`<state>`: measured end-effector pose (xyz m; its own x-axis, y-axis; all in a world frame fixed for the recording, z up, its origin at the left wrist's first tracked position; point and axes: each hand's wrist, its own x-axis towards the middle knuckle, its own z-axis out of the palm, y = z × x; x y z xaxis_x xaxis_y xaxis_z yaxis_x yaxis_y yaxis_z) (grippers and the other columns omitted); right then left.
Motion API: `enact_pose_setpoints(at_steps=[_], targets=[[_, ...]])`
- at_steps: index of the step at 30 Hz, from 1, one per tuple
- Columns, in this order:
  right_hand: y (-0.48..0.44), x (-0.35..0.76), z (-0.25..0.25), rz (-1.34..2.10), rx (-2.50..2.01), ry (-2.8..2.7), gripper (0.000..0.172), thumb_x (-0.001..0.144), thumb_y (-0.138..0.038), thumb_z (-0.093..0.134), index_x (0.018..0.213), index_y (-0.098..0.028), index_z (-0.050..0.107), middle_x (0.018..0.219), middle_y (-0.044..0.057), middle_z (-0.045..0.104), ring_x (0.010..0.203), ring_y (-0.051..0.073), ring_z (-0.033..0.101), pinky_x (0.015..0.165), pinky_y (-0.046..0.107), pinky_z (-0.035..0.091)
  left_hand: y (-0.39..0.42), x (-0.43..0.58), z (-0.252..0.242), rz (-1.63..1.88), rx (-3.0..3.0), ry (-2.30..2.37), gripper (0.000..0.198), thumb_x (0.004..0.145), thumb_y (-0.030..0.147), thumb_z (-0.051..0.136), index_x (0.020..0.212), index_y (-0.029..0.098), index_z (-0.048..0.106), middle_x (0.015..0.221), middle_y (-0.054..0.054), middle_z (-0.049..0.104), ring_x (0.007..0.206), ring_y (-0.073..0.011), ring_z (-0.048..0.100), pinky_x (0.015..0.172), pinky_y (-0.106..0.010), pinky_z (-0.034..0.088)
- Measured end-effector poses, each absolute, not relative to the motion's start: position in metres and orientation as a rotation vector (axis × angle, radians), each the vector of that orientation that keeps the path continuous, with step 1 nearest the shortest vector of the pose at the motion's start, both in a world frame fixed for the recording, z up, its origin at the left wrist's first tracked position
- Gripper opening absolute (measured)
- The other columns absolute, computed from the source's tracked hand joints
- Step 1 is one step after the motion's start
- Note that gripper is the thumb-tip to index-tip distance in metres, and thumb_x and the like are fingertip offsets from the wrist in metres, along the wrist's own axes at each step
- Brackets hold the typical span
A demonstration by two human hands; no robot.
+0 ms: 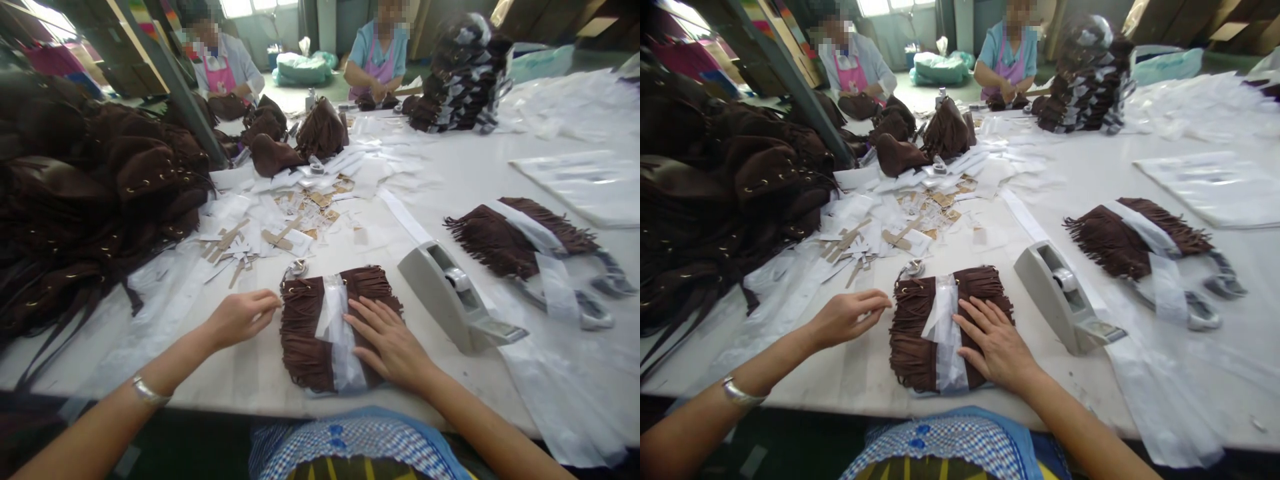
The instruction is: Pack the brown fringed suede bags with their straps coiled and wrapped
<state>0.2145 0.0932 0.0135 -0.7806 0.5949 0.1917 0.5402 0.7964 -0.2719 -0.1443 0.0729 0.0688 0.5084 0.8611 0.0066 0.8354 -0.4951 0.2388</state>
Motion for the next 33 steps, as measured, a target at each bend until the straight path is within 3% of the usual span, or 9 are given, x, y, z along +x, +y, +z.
enact_pose_setpoints(at_steps=[2,4,12,19,21,23,27,30,33], targets=[[0.093,0.215,0.014,0.292,-0.882,-2.717,0.055,0.096,-0.045,0.051,0.147,-0.026,0.043,0.159,0.005,0.030,0.146,0.029,0.027,0.117,0.053,0.029,0.094,-0.120,0.067,0.409,2.585,1.494,0.029,0.098,0.024,0.043,0.123,0.025,0.059,0.121,-0.005,0.066,0.108,-0.0175,0.063,0.092,-0.029,0.050],[0.093,0.215,0.014,0.305,-0.879,-2.708,0.056,0.095,-0.045,0.052,0.147,-0.025,0.044,0.158,0.006,0.031,0.146,0.029,0.027,0.117,0.053,0.030,0.114,-0.101,0.059,0.418,2.696,1.410,0.028,0.099,0.026,0.043,0.123,0.023,0.058,0.124,-0.007,0.064,0.114,-0.0196,0.059,0.098,-0.034,0.048],[0.094,0.216,0.014,0.345,-0.875,-2.688,0.056,0.095,-0.045,0.052,0.146,-0.026,0.044,0.158,0.005,0.031,0.146,0.029,0.027,0.117,0.052,0.029,0.113,-0.103,0.051,-0.111,2.818,1.519,0.015,0.095,0.016,0.048,0.100,0.022,0.061,0.090,-0.003,0.064,0.076,-0.0167,0.061,0.066,-0.026,0.046],[0.094,0.216,0.013,0.352,-0.875,-2.686,0.055,0.095,-0.045,0.052,0.146,-0.026,0.044,0.158,0.005,0.033,0.145,0.029,0.028,0.118,0.052,0.028,0.085,-0.141,0.057,-0.267,2.683,1.721,0.015,0.090,0.010,0.051,0.085,0.021,0.062,0.085,-0.004,0.064,0.080,-0.0202,0.062,0.069,-0.030,0.047],[0.094,0.216,0.012,0.350,-0.877,-2.684,0.055,0.096,-0.045,0.052,0.146,-0.026,0.044,0.158,0.005,0.033,0.145,0.029,0.028,0.117,0.052,0.029,0.082,-0.147,0.057,-0.255,2.629,1.766,0.018,0.088,0.008,0.051,0.082,0.020,0.062,0.088,-0.006,0.066,0.079,-0.0207,0.063,0.070,-0.032,0.049],[0.094,0.215,0.012,0.355,-0.873,-2.677,0.055,0.095,-0.045,0.052,0.146,-0.026,0.045,0.157,0.005,0.034,0.145,0.029,0.028,0.117,0.053,0.029,0.078,-0.140,0.061,-0.187,2.592,1.831,0.017,0.091,0.013,0.049,0.092,0.020,0.064,0.101,-0.007,0.068,0.087,-0.0217,0.065,0.074,-0.034,0.052],[0.093,0.215,0.013,0.348,-0.865,-2.676,0.054,0.095,-0.043,0.054,0.145,-0.026,0.046,0.158,0.006,0.033,0.146,0.029,0.027,0.118,0.053,0.028,0.067,-0.102,0.064,0.177,2.611,1.466,0.028,0.095,0.025,0.050,0.122,0.022,0.057,0.137,-0.008,0.057,0.125,-0.0222,0.053,0.105,-0.037,0.045],[0.093,0.216,0.015,0.346,-0.864,-2.697,0.055,0.095,-0.043,0.053,0.146,-0.025,0.044,0.158,0.006,0.032,0.146,0.028,0.026,0.119,0.052,0.027,0.049,-0.093,0.056,0.234,2.590,1.140,0.028,0.092,0.014,0.048,0.117,0.020,0.058,0.134,-0.008,0.058,0.125,-0.0200,0.053,0.107,-0.035,0.044],[0.093,0.217,0.016,0.358,-0.850,-2.703,0.055,0.095,-0.043,0.054,0.147,-0.026,0.043,0.157,0.006,0.034,0.147,0.028,0.026,0.119,0.051,0.026,0.029,-0.113,0.044,0.168,2.573,1.276,0.033,0.088,0.005,0.042,0.108,0.021,0.062,0.122,-0.008,0.064,0.114,-0.0199,0.059,0.098,-0.035,0.050]])
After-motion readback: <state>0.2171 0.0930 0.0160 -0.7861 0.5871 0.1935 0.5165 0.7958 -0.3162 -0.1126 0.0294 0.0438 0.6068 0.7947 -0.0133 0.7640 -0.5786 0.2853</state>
